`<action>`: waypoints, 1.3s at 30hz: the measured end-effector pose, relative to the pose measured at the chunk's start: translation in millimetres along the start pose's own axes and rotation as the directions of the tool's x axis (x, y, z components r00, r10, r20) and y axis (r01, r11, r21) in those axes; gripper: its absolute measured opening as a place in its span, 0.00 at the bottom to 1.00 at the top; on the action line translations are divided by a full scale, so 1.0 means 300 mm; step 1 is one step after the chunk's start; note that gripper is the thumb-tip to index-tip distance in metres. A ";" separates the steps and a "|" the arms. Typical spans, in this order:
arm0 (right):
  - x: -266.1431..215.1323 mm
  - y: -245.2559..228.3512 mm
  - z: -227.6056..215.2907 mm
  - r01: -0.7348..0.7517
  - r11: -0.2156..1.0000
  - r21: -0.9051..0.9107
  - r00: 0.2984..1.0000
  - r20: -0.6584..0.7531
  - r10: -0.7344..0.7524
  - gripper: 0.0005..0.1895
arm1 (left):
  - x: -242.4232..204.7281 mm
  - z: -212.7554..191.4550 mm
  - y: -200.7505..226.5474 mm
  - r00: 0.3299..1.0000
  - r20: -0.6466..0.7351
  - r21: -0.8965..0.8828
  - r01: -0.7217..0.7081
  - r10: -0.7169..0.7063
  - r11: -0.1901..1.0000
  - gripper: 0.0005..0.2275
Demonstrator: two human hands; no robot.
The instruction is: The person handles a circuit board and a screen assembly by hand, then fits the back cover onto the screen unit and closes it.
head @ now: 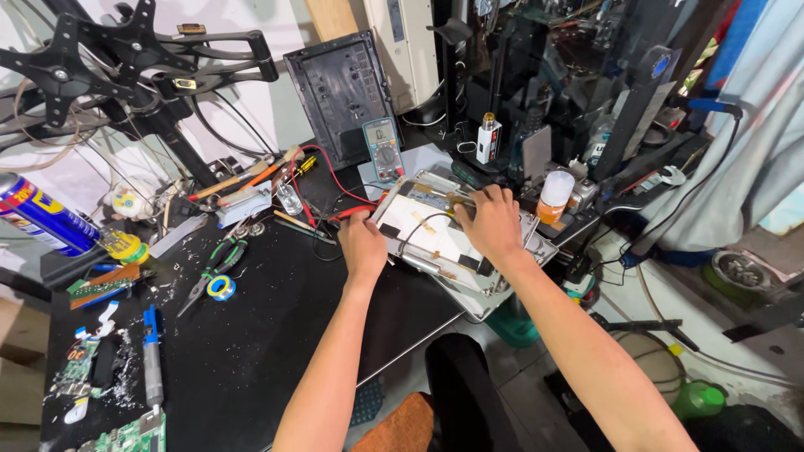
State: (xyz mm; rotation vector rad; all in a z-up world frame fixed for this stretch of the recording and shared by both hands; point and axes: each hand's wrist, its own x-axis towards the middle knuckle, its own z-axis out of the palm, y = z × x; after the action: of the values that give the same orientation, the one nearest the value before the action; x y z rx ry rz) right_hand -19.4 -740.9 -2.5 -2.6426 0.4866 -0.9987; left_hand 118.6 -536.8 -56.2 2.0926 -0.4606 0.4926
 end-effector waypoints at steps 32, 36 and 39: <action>0.071 -0.352 0.114 0.092 0.966 0.242 0.995 0.000 -0.095 0.20 | -0.049 -0.563 -0.213 0.880 0.033 -0.660 0.375 -0.474 0.651 0.13; 0.033 -0.482 0.223 -0.144 0.803 0.578 0.980 0.197 0.034 0.23 | -0.106 -0.706 -0.346 0.862 -0.087 -0.699 0.305 -0.500 0.646 0.12; 0.000 -0.577 0.315 -0.271 0.665 0.696 0.941 0.337 0.030 0.21 | -0.168 -0.829 -0.386 0.811 -0.163 -0.570 0.388 -0.562 0.725 0.13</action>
State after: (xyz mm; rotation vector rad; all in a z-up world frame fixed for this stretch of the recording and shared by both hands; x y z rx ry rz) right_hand 81.3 -571.2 -7.5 -1.9099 0.1635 -0.5450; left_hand 91.4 -260.0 -36.2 1.4803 0.1579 0.3408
